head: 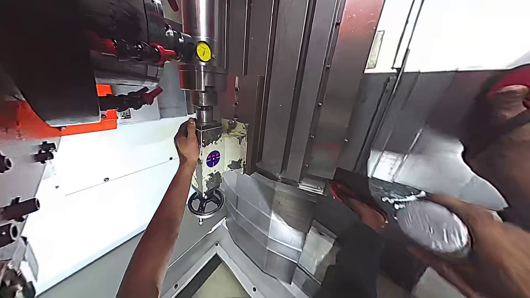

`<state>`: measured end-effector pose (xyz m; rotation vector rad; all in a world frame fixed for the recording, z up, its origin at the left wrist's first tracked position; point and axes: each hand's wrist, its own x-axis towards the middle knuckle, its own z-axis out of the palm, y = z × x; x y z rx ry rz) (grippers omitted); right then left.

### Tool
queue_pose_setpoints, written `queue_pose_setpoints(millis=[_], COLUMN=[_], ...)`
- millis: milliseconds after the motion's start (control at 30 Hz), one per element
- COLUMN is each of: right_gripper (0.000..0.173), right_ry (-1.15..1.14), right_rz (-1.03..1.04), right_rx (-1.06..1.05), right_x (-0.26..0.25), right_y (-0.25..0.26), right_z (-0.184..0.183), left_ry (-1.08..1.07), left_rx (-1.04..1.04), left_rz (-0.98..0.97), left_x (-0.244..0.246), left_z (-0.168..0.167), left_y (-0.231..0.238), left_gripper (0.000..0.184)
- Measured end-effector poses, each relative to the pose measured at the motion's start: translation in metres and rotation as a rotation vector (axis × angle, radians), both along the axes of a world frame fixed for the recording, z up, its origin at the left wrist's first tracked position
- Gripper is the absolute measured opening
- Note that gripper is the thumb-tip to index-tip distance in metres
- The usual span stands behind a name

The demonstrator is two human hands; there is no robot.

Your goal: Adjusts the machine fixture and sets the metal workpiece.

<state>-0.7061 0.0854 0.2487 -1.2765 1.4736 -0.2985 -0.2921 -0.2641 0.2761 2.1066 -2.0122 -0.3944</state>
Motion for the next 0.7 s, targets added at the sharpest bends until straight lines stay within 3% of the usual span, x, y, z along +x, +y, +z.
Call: queue_pose_setpoints(millis=[67, 133, 267, 367, 500, 700], right_gripper=[0.084, 0.089, 0.083, 0.087, 0.086, 0.087], right_ry=[-0.052, -0.113, -0.368, -0.458, -0.643, -0.711], right_rz=[-0.167, -0.458, -1.007, -1.305, -1.513, -1.519], right_rx=[-0.113, -0.209, -0.347, -0.482, -0.357, -0.359], right_x=[-0.005, -0.002, 0.036, 0.092, 0.188, 0.286], right_y=[-0.023, -0.064, -0.159, -0.193, -0.191, -0.210], right_z=[-0.034, -0.072, -0.088, -0.089, -0.085, -0.103], left_ry=[-0.005, -0.004, -0.006, 0.013, 0.037, 0.022], left_rx=[0.000, 0.002, 0.001, 0.011, -0.032, -0.088], left_rz=[0.011, 0.025, 0.023, 0.033, 0.015, 0.023], left_x=[0.002, 0.003, 0.006, 0.006, 0.007, 0.000], left_z=[0.001, 0.001, 0.000, 0.000, -0.003, -0.003], left_y=[0.001, 0.002, 0.005, 0.005, -0.001, 0.000], left_gripper=[0.054, 0.056, 0.058, 0.055, 0.051, 0.043])
